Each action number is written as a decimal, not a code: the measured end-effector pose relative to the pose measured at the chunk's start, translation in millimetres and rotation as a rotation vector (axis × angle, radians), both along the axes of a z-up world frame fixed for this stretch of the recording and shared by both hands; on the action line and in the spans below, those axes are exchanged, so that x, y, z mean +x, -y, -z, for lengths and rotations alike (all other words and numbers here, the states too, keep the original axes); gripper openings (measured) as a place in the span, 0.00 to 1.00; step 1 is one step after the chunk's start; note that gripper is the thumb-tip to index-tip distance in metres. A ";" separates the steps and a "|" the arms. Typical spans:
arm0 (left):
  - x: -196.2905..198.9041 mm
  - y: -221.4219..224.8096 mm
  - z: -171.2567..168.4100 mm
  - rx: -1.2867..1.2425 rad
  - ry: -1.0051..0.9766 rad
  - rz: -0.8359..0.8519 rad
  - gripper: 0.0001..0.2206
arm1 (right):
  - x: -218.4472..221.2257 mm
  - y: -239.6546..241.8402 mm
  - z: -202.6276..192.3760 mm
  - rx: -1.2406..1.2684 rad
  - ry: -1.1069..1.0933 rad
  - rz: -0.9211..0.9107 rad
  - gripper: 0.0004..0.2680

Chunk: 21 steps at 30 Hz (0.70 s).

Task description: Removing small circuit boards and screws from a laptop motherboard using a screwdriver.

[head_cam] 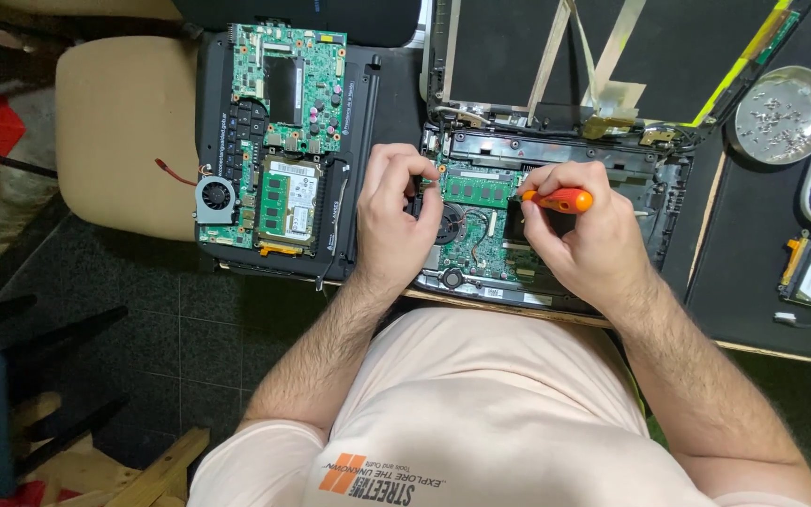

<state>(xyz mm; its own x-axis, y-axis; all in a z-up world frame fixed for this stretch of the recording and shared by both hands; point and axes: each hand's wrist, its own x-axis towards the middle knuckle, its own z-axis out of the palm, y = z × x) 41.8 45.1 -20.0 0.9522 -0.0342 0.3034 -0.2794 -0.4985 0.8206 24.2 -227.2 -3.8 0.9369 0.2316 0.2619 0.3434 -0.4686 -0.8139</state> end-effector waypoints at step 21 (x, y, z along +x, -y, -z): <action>2.4 -4.8 -10.1 0.100 -0.024 0.008 0.14 | 2.8 -2.7 9.6 -0.097 0.131 -0.050 0.13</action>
<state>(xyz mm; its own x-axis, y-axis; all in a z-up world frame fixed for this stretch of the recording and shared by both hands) 44.2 49.9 -9.9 0.9588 -0.0704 0.2753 -0.2644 -0.5762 0.7734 27.1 -224.5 -13.4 0.8830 0.3072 0.3549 0.4682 -0.5224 -0.7127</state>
